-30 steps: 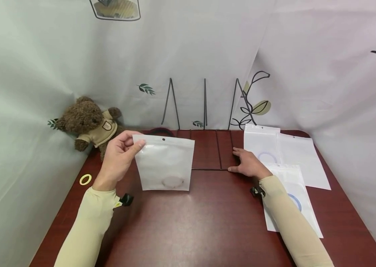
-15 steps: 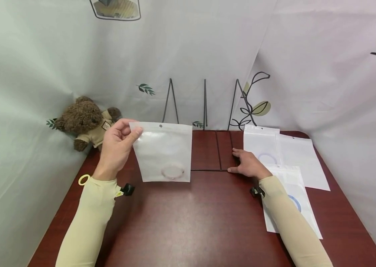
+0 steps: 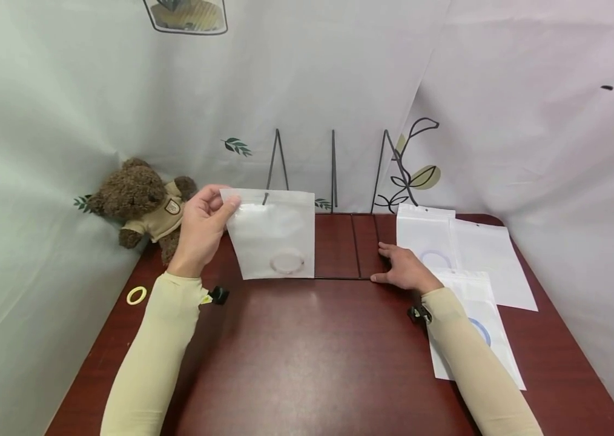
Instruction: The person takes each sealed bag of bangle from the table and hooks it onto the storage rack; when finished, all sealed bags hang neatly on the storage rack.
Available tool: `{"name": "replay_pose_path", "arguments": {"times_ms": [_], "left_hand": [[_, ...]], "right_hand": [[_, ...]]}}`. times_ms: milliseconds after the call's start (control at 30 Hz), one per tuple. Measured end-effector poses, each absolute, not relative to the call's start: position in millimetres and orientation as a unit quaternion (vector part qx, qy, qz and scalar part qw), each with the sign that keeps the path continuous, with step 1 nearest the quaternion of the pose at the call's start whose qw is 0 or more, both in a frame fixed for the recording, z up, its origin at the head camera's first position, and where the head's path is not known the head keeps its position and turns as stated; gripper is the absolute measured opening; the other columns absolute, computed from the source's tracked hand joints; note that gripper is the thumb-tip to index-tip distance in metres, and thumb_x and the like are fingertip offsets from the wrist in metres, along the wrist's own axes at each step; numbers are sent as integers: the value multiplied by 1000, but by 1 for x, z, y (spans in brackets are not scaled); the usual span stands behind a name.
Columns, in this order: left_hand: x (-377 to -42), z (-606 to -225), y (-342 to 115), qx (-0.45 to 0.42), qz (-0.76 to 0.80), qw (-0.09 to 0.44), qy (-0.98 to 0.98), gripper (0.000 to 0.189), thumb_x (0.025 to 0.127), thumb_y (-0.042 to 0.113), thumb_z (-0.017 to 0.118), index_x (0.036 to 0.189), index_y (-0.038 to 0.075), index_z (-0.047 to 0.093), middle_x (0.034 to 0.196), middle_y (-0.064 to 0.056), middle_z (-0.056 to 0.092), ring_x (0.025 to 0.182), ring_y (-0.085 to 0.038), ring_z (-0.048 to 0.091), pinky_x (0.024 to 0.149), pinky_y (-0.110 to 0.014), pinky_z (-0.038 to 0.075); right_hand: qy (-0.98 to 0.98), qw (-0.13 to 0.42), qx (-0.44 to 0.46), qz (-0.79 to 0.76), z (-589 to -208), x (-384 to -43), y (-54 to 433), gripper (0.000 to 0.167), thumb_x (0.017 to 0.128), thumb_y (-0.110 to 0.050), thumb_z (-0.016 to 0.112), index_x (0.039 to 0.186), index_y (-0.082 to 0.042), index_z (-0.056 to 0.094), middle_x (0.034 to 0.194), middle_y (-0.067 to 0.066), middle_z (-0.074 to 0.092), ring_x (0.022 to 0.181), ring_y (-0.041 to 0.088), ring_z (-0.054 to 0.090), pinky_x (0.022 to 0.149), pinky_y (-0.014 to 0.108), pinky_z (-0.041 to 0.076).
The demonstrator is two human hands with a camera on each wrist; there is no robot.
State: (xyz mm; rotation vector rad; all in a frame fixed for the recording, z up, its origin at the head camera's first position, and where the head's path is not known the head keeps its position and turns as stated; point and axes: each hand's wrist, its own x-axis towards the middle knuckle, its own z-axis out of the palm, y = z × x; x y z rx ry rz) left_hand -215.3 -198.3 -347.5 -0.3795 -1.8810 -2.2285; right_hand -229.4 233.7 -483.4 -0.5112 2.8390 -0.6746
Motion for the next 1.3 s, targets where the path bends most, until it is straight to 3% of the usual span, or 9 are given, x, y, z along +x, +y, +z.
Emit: {"name": "replay_pose_path", "arguments": {"times_ms": [700, 967, 1300], "left_hand": [[-280, -336, -180, -73, -712, 166, -678, 9, 101, 16, 73, 108, 12, 69, 105, -1, 76, 85, -12, 72, 71, -25, 58], [-302, -324, -170, -46, -683, 172, -709, 11, 103, 21, 72, 111, 16, 67, 114, -4, 75, 93, -11, 70, 78, -26, 55], [-307, -327, -167, -48, -700, 184, -688, 9, 102, 17, 71, 110, 15, 68, 105, 0, 75, 92, -11, 67, 79, -27, 51]], "right_hand": [[956, 94, -173, -219, -482, -228, 233, 86, 90, -35, 84, 151, 14, 47, 163, 27, 43, 152, 48, 38, 121, 60, 35], [956, 98, -167, -221, -482, -229, 233, 86, 90, -35, 84, 152, 12, 47, 165, 25, 42, 153, 47, 37, 122, 58, 35], [956, 99, -173, -215, -482, -230, 232, 87, 90, -35, 84, 151, 14, 46, 164, 27, 41, 153, 47, 37, 123, 58, 35]]}}
